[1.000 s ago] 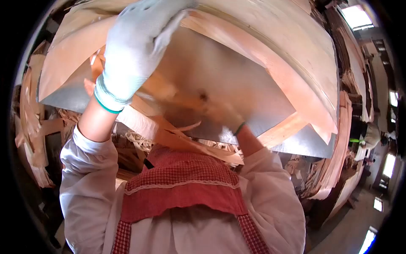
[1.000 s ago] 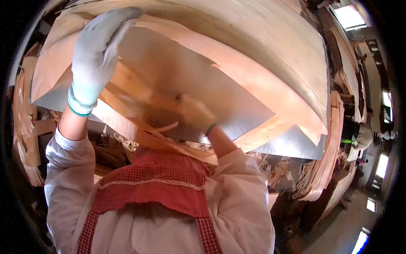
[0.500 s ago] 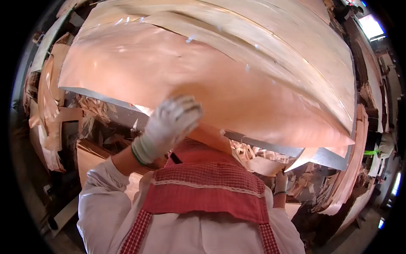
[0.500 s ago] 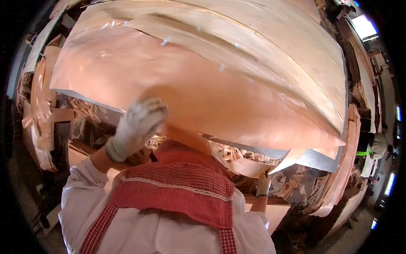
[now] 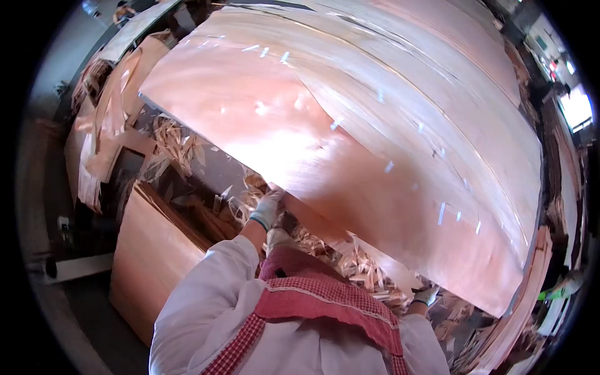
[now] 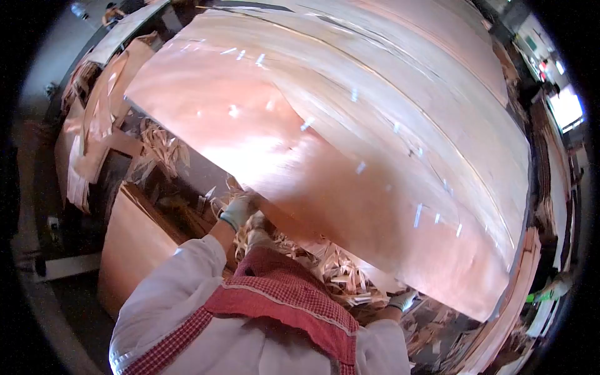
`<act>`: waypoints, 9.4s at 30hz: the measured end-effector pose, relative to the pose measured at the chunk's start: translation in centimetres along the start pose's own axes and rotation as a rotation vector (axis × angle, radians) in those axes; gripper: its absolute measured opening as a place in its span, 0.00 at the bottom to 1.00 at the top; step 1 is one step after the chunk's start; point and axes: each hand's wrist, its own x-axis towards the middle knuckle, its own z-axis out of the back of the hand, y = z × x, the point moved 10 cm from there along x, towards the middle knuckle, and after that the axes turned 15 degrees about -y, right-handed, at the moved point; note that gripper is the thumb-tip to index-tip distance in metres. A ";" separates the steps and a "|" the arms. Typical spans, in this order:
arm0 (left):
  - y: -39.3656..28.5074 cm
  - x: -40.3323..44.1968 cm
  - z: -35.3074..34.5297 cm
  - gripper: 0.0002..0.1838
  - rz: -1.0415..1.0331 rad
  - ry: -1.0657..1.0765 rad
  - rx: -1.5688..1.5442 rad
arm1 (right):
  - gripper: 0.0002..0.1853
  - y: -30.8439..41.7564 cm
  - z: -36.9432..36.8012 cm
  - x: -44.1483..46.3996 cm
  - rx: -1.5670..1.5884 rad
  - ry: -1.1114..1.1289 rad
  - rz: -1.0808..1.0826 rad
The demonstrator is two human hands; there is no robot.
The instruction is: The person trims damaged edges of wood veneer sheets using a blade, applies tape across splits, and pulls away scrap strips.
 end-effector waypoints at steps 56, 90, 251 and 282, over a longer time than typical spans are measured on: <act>-23.9 17.4 81.3 0.12 -0.093 -0.672 0.668 | 0.14 -61.8 -45.7 -134.4 -1.232 2.254 0.669; -114.6 46.3 78.6 0.13 -0.750 0.366 0.565 | 0.19 -83.9 -76.3 -174.9 -0.959 1.849 0.956; -105.2 101.7 -2.7 0.09 0.353 1.041 1.098 | 0.10 -76.9 -91.8 -146.9 0.590 -1.174 0.026; -109.1 100.6 1.3 0.18 0.362 1.400 1.468 | 0.14 -78.1 -92.1 -148.0 0.463 -1.108 -0.028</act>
